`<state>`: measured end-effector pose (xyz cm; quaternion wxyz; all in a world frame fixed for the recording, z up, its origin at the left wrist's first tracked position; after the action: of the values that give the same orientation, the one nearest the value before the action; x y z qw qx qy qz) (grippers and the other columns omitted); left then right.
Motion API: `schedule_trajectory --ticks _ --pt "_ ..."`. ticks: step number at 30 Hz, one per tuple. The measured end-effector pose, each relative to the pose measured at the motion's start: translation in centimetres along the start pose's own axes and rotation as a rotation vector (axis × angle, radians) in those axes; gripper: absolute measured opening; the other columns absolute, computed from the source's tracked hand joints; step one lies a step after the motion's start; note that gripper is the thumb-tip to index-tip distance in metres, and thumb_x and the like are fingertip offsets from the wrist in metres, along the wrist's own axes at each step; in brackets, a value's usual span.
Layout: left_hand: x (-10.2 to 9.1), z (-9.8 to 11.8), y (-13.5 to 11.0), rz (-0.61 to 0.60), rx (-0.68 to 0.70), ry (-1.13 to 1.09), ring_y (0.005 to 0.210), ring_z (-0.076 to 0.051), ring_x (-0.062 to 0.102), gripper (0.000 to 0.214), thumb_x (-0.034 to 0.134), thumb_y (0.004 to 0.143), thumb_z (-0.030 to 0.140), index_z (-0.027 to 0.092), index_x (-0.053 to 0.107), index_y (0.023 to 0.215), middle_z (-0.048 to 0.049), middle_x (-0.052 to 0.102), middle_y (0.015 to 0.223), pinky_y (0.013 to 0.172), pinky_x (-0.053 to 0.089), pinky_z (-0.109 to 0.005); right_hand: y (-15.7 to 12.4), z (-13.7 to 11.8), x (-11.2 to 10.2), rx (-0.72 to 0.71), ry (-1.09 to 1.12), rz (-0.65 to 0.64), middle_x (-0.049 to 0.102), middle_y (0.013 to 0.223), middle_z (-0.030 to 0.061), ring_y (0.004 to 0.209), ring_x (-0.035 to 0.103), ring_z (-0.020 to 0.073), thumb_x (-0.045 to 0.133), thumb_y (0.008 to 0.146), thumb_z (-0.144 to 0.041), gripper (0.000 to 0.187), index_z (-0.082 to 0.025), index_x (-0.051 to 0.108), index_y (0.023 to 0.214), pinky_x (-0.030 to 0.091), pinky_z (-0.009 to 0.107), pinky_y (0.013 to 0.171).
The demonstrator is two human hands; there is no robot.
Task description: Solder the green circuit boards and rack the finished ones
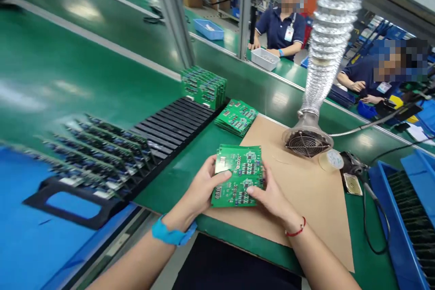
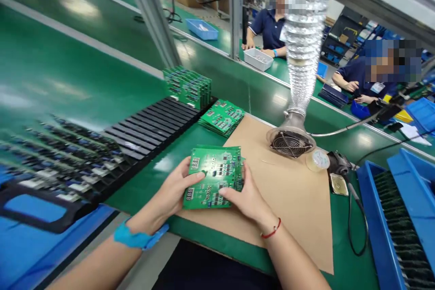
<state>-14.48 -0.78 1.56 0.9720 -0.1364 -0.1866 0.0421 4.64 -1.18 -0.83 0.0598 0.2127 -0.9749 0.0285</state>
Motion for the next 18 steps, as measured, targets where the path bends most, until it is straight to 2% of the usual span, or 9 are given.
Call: schedule_trajectory --ticks 3,6,9,11,12,13,15,16,18 --pt "0.8 0.3 -0.9 0.038 0.050 -0.098 0.119 -0.027 0.057 0.096 0.088 0.049 0.049 0.018 0.042 0.127 -0.0088 0.059 0.126 0.085 0.056 -0.027 0.4 -2.0 0.9 0.063 0.027 0.033 0.045 0.155 0.0172 0.138 0.053 0.0267 0.089 0.069 -0.048 0.105 -0.015 0.032 0.150 0.046 0.042 0.118" --pt "1.2 1.0 -1.1 0.061 0.083 -0.122 0.119 -0.029 0.058 0.092 0.079 0.054 0.052 0.018 0.039 0.130 -0.0101 0.060 0.128 0.091 0.057 -0.033 1.4 -4.3 1.7 0.132 -0.054 0.106 0.060 0.137 0.0145 0.117 0.063 0.0234 0.089 0.064 -0.049 0.093 -0.015 0.044 0.138 0.055 0.039 0.103" --pt "0.5 2.1 -1.1 0.041 0.180 -0.094 0.137 -0.030 0.051 0.095 0.074 0.063 0.058 0.019 0.032 0.139 -0.0142 0.048 0.148 0.109 0.052 -0.038 3.5 -6.0 2.8 0.170 -0.044 0.151 0.065 0.129 0.0130 0.110 0.065 0.0217 0.092 0.056 -0.049 0.092 -0.013 0.053 0.130 0.057 0.034 0.096" --pt "-1.1 3.3 -1.9 0.098 0.340 0.058 0.145 -0.028 0.044 0.095 0.069 0.072 0.061 0.019 0.026 0.145 -0.0154 0.035 0.159 0.119 0.046 -0.040 5.4 -6.8 3.5 0.182 0.007 0.145 0.067 0.124 0.0132 0.104 0.066 0.0212 0.093 0.051 -0.048 0.093 -0.011 0.055 0.127 0.058 0.032 0.090" --pt "-2.3 4.1 -2.5 0.177 0.456 0.200 0.145 -0.027 0.044 0.092 0.067 0.076 0.061 0.019 0.025 0.146 -0.0161 0.034 0.160 0.121 0.043 -0.041 6.4 -7.2 3.8 0.169 0.020 0.143 0.068 0.121 0.0131 0.100 0.067 0.0204 0.093 0.050 -0.047 0.092 -0.010 0.057 0.125 0.058 0.032 0.087" --pt "-3.6 5.2 -3.3 0.267 0.595 0.360 0.142 -0.027 0.046 0.087 0.066 0.080 0.059 0.021 0.026 0.148 -0.0153 0.034 0.159 0.120 0.043 -0.042 7.3 -7.6 4.0 0.149 0.023 0.142 0.069 0.119 0.0128 0.097 0.066 0.0197 0.092 0.050 -0.047 0.089 -0.010 0.057 0.124 0.058 0.032 0.085" --pt "-6.2 7.5 -4.9 0.416 0.876 0.783 0.140 -0.029 0.046 0.059 0.063 0.090 0.049 0.019 0.047 0.138 -0.0143 0.049 0.145 0.125 0.036 -0.047 9.3 -8.3 4.3 0.113 0.020 0.134 0.068 0.118 0.0123 0.096 0.066 0.0192 0.092 0.051 -0.044 0.087 -0.011 0.057 0.123 0.057 0.033 0.086" --pt "-7.5 8.6 -5.4 0.455 0.855 0.865 0.142 -0.032 0.043 0.060 0.065 0.088 0.051 0.021 0.049 0.138 -0.0117 0.052 0.141 0.125 0.036 -0.050 10.2 -8.5 4.4 0.104 0.014 0.124 0.068 0.119 0.0121 0.097 0.066 0.0195 0.091 0.051 -0.043 0.087 -0.011 0.056 0.124 0.056 0.035 0.089" --pt "-9.6 10.5 -5.6 0.453 0.696 0.941 0.143 -0.035 0.041 0.069 0.066 0.086 0.057 0.022 0.049 0.143 -0.0115 0.054 0.137 0.120 0.042 -0.052 11.9 -8.9 4.6 0.079 -0.024 0.103 0.067 0.122 0.0126 0.101 0.065 0.0212 0.090 0.051 -0.044 0.088 -0.010 0.056 0.125 0.055 0.041 0.098"
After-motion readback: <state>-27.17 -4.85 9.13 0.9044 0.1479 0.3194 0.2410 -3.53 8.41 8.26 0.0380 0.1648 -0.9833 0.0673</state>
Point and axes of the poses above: each hand's wrist, its own y-axis towards the middle knuckle, its own x-axis out of the palm, z = x × y, the point moved 1 cm from there along y, towards the middle knuckle
